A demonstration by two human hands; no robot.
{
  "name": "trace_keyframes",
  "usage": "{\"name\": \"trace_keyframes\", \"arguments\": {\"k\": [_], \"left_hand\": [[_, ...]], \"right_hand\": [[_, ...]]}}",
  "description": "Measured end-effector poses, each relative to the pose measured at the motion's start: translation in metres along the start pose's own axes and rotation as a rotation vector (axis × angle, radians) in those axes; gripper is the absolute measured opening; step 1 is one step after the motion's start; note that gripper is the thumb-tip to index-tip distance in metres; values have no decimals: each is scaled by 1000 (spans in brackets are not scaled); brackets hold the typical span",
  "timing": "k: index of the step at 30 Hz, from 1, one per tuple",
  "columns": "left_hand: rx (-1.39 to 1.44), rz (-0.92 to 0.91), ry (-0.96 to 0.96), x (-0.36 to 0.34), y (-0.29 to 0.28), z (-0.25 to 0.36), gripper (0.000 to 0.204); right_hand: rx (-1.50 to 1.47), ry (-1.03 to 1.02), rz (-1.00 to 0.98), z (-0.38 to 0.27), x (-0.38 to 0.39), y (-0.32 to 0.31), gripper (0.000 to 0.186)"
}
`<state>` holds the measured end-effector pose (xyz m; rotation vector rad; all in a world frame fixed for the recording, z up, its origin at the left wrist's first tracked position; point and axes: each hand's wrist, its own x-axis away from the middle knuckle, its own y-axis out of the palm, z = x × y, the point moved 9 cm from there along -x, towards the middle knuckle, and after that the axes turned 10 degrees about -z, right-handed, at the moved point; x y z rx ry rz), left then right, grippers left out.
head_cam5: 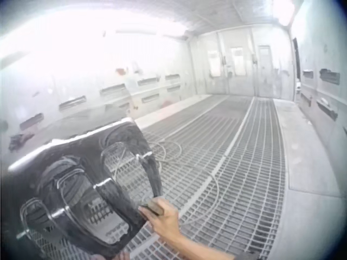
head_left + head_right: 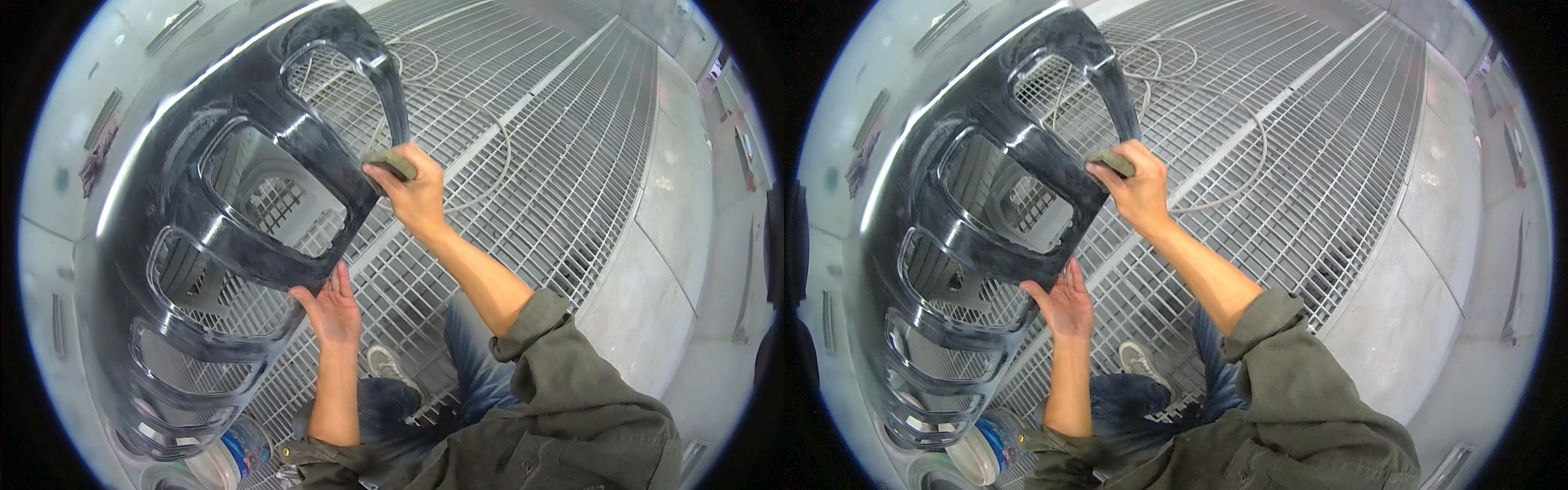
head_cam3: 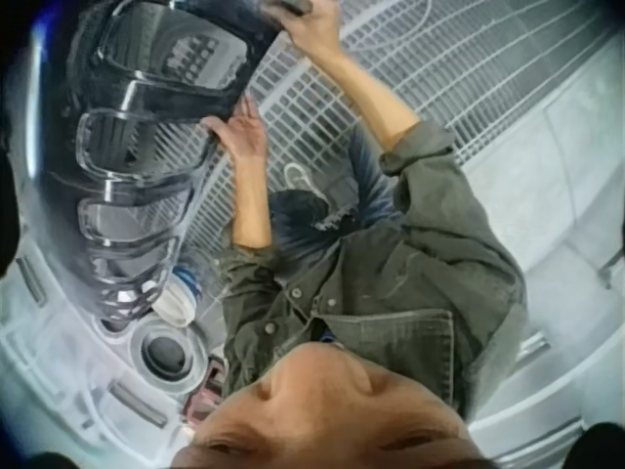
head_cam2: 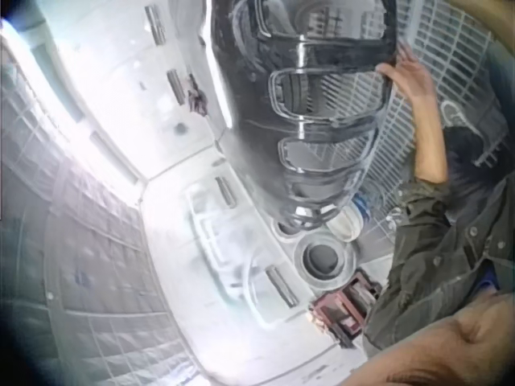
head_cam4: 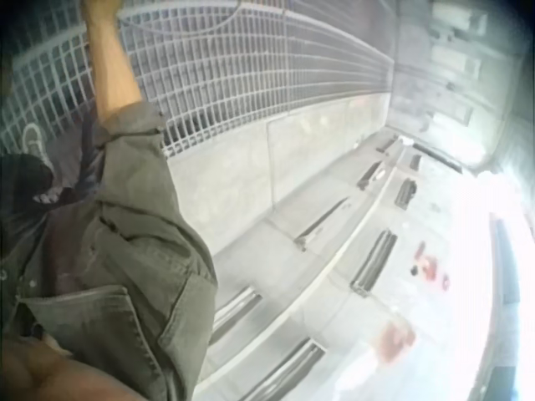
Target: The person sits on a metal grate floor and uses a sanding block to sand the surface of a black car bumper. They systematically work across the contours and edges of the bumper, applying consistent pressure.
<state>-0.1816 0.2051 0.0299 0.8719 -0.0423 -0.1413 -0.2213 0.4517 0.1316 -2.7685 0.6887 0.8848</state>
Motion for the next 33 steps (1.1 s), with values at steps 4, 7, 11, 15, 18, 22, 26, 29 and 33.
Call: {"name": "trace_keyframes", "arguments": {"k": [4,7,11,15,18,22,26,29,33], "left_hand": [[3,-20,-10,-2,1,-3,92],[7,-17,-9,0,6,0,90],[73,4,-28,1,7,-3,86],[77,4,-41,1,-4,-5,87],[67,0,-40,-2,-11,-5,86],[53,20,23,-3,-10,-9,81],[90,18,-48,-8,-14,-17,70],[70,3,-70,2,-23,-16,64],[91,109,-128,6,-28,-30,60]], "right_hand": [[-27,-103,78,-35,-22,3,16],[-39,-147,99,-43,-33,3,21],[223,-83,-17,-15,2,-5,21],[125,-28,-82,17,16,-13,19],[1,40,-64,-5,-16,3,19],[72,-101,-17,-36,-25,-2,20],[475,31,-269,26,27,-21,20],[239,144,7,30,57,-41,20],[156,52,78,-6,45,-7,18]]}}
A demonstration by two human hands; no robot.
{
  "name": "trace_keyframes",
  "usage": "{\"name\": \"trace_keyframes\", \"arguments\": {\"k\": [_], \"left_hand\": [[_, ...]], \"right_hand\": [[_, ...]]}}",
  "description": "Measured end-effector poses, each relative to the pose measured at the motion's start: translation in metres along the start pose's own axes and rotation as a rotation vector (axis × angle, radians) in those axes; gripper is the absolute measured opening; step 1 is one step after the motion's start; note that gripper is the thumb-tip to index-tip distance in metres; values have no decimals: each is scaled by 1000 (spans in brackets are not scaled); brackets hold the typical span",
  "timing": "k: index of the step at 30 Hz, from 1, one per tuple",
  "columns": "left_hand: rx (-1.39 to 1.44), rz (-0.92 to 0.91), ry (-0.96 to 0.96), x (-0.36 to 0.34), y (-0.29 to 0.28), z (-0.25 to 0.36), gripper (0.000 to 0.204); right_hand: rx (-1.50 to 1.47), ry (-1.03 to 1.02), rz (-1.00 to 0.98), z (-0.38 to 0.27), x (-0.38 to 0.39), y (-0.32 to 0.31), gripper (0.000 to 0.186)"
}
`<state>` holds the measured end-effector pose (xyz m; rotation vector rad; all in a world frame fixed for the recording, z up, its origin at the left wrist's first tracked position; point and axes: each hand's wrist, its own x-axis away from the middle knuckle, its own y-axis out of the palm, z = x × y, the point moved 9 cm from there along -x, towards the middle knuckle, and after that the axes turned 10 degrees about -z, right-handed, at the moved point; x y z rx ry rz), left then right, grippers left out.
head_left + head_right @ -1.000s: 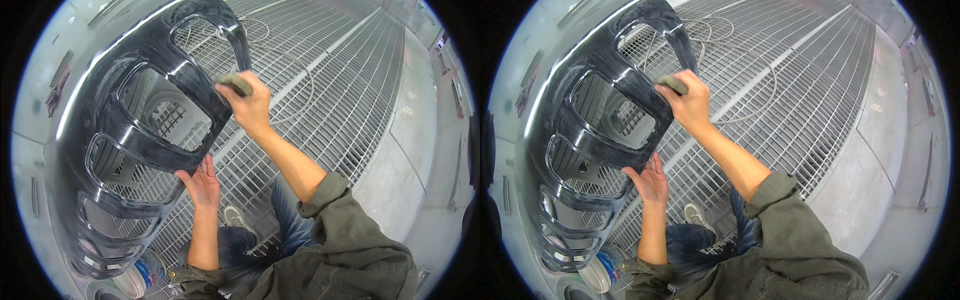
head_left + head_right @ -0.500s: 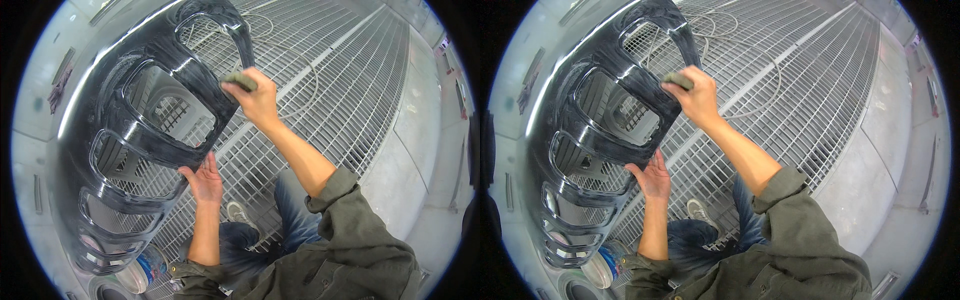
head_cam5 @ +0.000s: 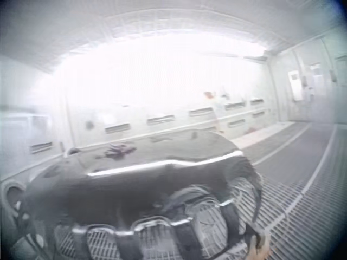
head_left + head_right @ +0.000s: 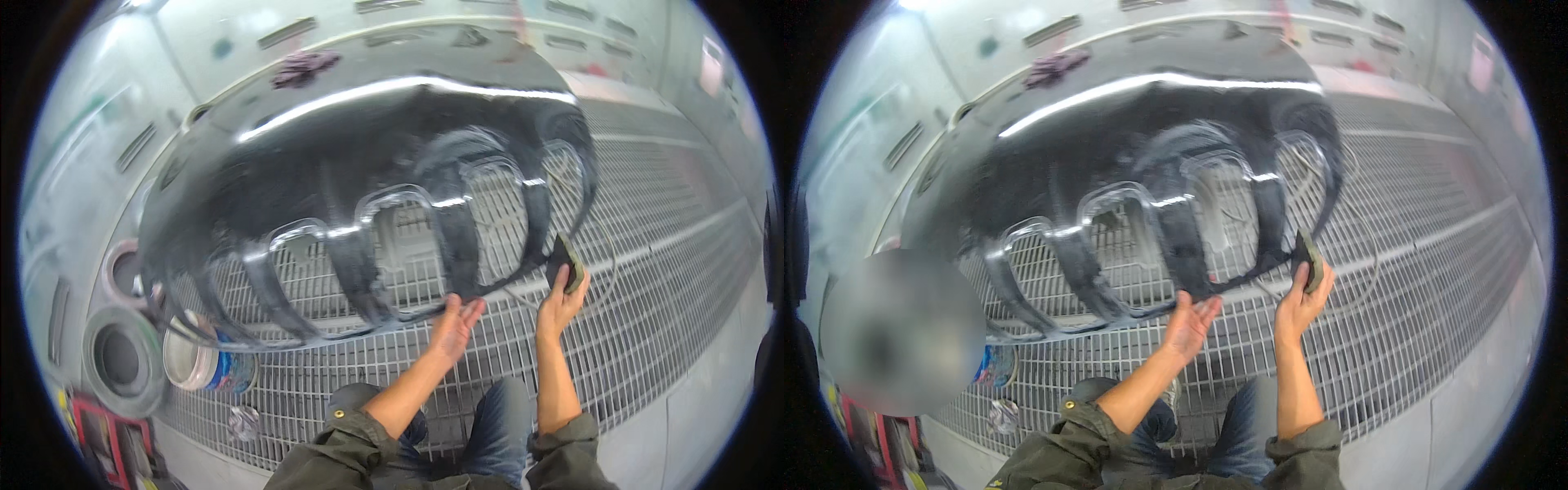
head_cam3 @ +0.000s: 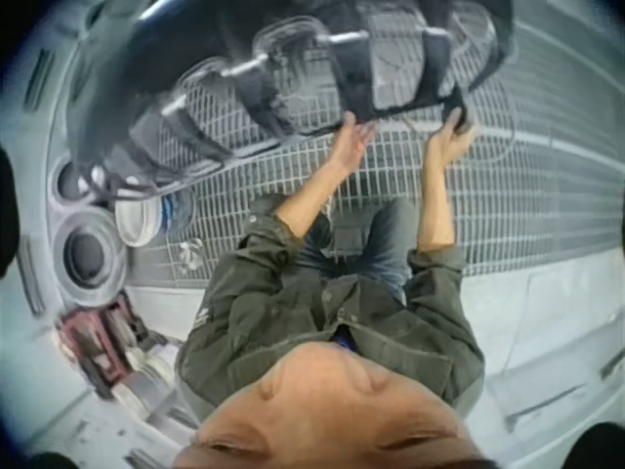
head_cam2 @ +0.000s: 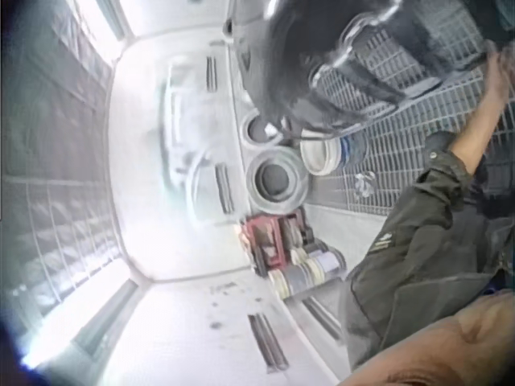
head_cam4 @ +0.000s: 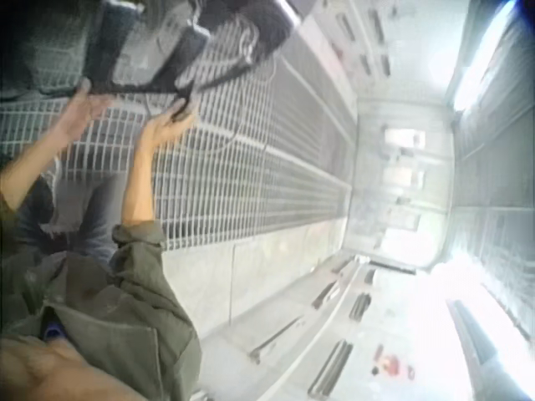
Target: The person sits on a metal grate floor and uses a sanding block to sand the surface of a black car bumper. They systematically work across the contours and edges of the bumper, applying consistent pressure.
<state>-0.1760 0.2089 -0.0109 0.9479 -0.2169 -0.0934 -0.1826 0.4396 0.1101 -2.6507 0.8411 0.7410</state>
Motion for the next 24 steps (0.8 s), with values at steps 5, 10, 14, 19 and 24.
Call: {"name": "trace_keyframes", "arguments": {"k": [5,10,14,19,24], "left_hand": [[6,152,19,2,12,-8,62],[-397,94,-180,4,18,-67,71],[-663,-89,-219,18,59,-98,74],[-610,-413,-118,33,137,-131,59],[-670,-544,-103,64,184,-117,55]], "right_hand": [[-61,-17,-361,10,75,47,12],[183,305,-252,134,132,-66,32],[263,498,-184,189,171,-155,57],[364,516,36,170,158,-184,48],[265,577,6,111,134,-136,46]]}}
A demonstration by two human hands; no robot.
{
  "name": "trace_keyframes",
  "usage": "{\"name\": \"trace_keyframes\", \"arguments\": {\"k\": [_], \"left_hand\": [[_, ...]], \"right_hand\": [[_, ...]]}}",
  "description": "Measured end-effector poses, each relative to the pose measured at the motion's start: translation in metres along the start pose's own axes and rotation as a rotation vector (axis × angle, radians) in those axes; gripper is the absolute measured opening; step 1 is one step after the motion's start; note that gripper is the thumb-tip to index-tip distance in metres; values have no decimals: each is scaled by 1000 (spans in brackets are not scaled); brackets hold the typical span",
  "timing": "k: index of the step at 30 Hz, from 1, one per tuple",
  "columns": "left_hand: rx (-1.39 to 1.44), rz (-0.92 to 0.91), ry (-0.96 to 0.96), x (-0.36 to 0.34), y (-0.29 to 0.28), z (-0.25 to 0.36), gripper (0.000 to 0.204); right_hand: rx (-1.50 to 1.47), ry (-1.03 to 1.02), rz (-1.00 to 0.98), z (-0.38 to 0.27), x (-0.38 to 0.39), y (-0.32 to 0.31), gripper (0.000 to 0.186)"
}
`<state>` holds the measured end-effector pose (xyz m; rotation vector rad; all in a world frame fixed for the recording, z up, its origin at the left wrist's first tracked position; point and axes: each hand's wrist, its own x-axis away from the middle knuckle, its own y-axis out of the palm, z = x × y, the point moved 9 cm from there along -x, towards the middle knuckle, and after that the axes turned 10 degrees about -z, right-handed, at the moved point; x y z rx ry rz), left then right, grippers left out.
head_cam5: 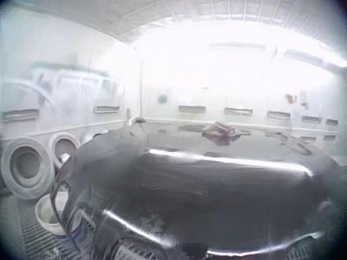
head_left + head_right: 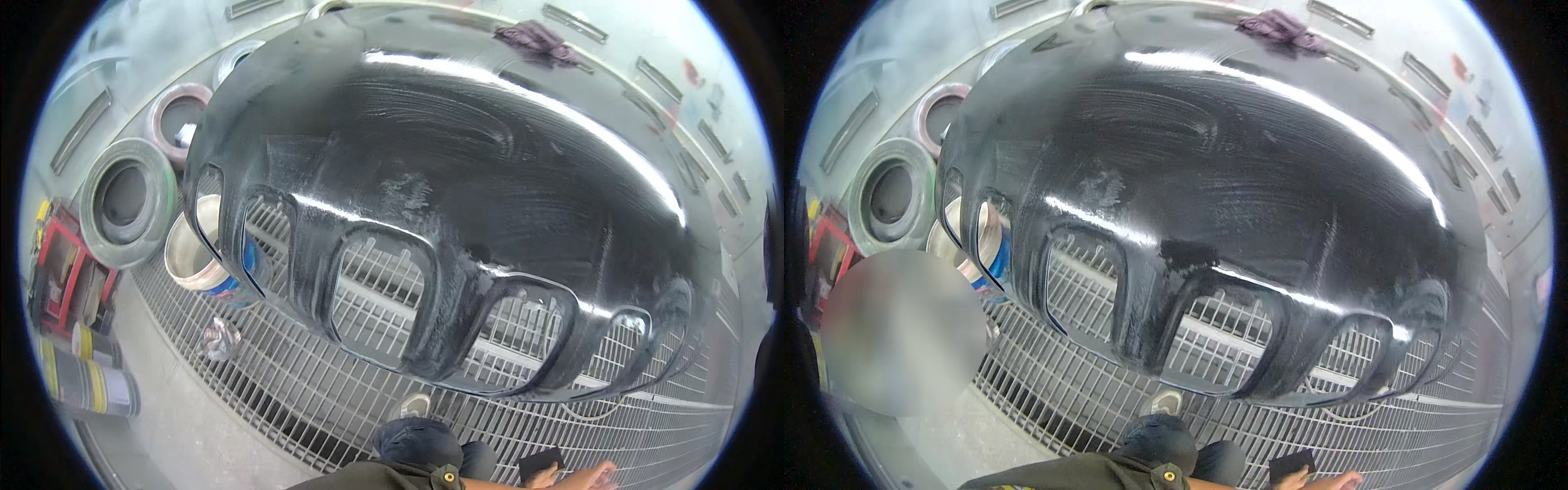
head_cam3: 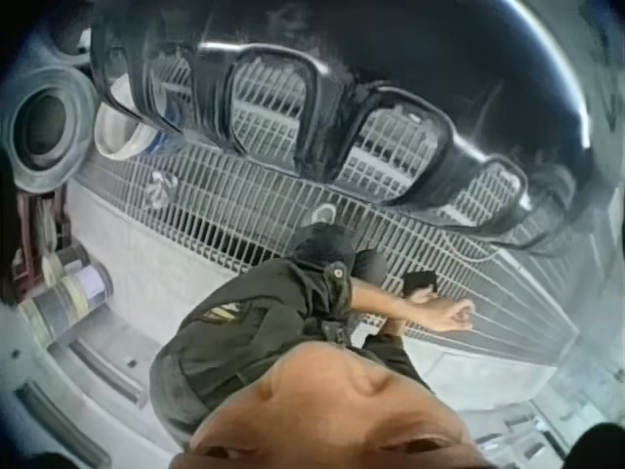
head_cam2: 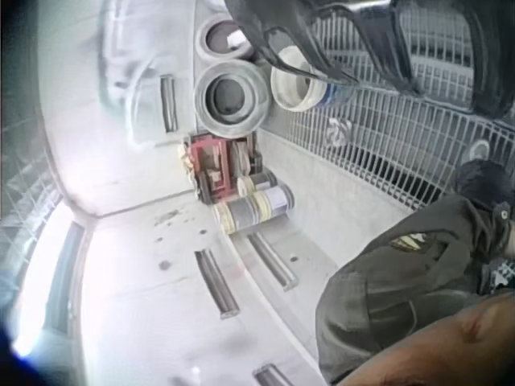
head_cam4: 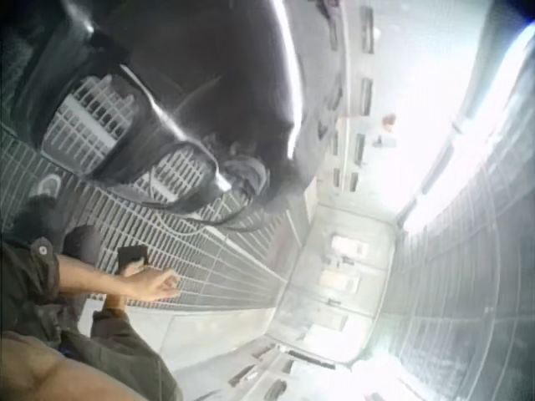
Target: The person sits on a metal grate floor and uses a sanding block to sand the surface of a black car bumper. They systematically work across the contours and edges of the bumper, applying consistent pressure.
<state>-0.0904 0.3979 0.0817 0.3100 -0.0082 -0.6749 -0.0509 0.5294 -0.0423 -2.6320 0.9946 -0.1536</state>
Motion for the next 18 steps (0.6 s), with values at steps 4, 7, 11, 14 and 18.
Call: {"name": "trace_keyframes", "arguments": {"k": [4,7,11,14,18], "left_hand": [[84,-43,-159,4,-12,-37,54],[127,123,-28,38,-40,-31,42],[249,333,-267,148,-71,-24,37],[338,555,-381,247,-69,47,41],[259,829,-488,350,-58,105,33]], "right_hand": [[-19,115,-123,-14,30,15,45],[-30,226,-238,-13,57,8,44],[8,309,-373,-13,72,-49,43],[34,454,-518,-57,107,-64,35],[50,591,-730,-172,200,-26,32]]}}
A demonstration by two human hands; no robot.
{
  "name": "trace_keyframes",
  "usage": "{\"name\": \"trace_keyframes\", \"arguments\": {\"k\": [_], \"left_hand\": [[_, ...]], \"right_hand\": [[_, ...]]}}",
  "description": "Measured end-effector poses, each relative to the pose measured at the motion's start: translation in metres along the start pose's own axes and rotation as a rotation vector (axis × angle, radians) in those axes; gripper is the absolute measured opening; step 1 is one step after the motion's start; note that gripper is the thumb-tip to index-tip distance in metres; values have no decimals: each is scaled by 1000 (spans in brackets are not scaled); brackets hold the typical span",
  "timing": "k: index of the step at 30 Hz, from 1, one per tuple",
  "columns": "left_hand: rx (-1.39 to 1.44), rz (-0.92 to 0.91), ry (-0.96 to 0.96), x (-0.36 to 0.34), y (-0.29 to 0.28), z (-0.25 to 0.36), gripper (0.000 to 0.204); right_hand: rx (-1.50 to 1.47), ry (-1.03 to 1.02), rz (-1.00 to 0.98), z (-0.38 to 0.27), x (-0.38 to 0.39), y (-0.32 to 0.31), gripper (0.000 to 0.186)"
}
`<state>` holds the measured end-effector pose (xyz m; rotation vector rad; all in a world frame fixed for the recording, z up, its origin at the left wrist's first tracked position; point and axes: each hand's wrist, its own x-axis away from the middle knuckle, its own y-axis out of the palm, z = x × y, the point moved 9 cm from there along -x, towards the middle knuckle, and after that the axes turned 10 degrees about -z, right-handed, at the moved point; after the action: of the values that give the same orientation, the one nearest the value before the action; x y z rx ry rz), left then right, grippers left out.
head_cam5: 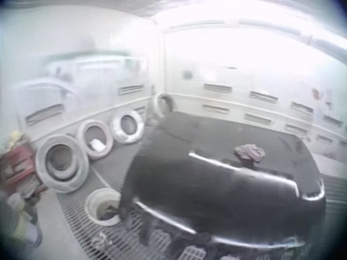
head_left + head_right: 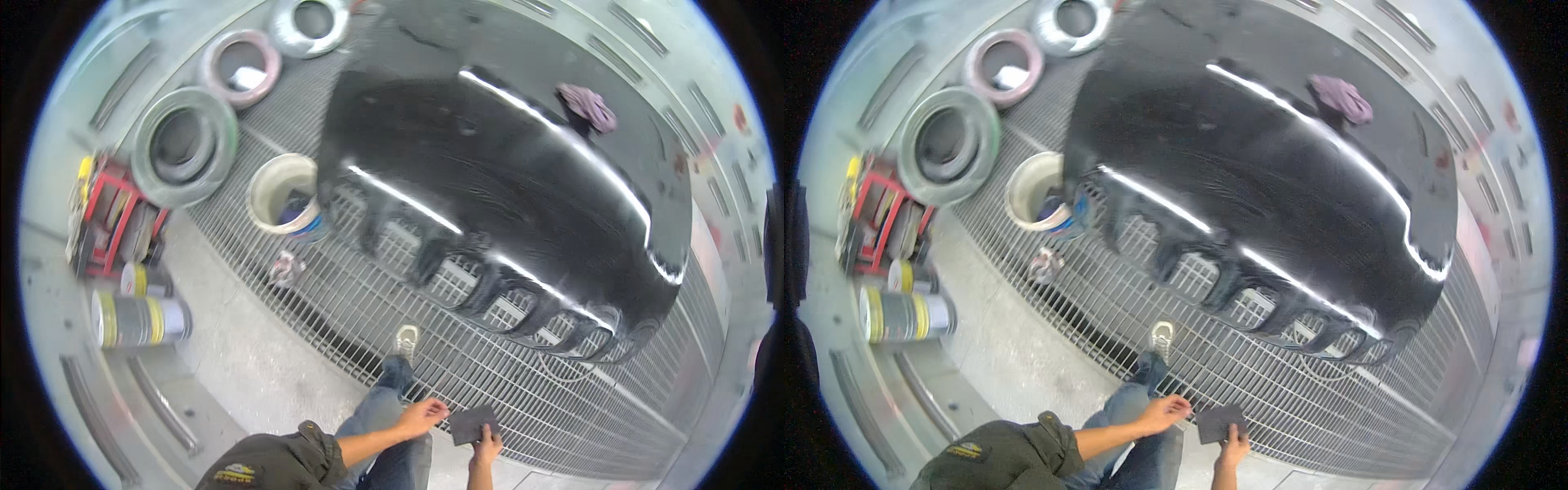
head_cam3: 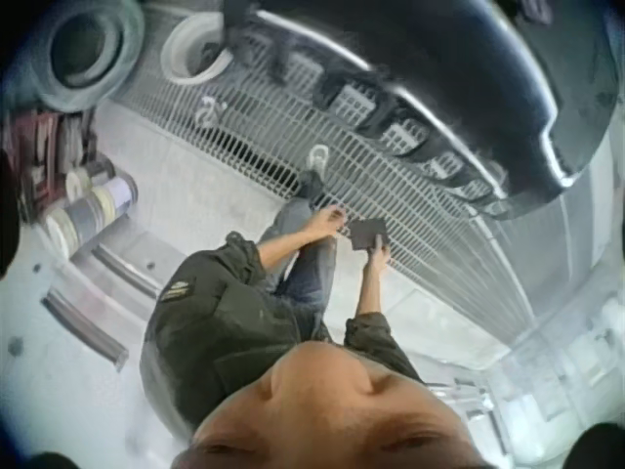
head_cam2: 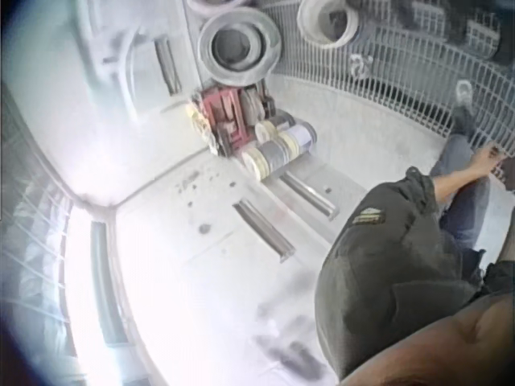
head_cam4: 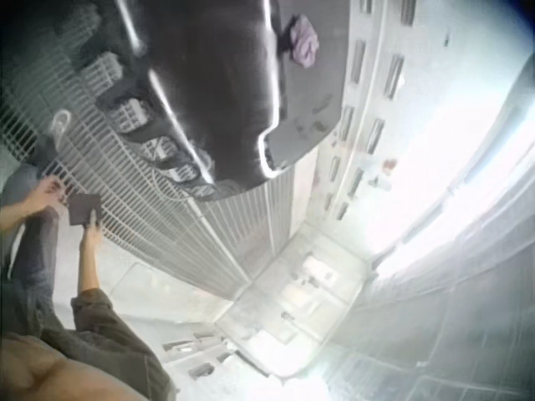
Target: The person sits on a metal grate floor and uses a sanding block to sand the surface of a black car bumper. They systematically work across the contours and edges of the bumper, applying consistent pressure.
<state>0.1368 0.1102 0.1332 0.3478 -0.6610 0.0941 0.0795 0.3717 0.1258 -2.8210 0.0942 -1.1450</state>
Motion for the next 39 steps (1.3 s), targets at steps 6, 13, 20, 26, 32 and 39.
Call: {"name": "trace_keyframes", "arguments": {"k": [6,13,20,26,32,39], "left_hand": [[36,245,-44,85,-109,-10,29],[399,540,47,143,-260,-17,19],[690,769,32,205,-415,8,18],[787,784,-4,207,-485,19,22],[859,736,-32,187,-504,29,15],[780,784,-67,202,-537,58,21]], "right_hand": [[261,155,-269,2,58,144,28],[414,174,-490,-4,95,374,36],[379,133,-640,-79,132,636,53],[370,167,-907,-73,142,742,51],[527,243,-977,-58,152,708,33],[743,265,-1003,-44,134,653,31]]}}
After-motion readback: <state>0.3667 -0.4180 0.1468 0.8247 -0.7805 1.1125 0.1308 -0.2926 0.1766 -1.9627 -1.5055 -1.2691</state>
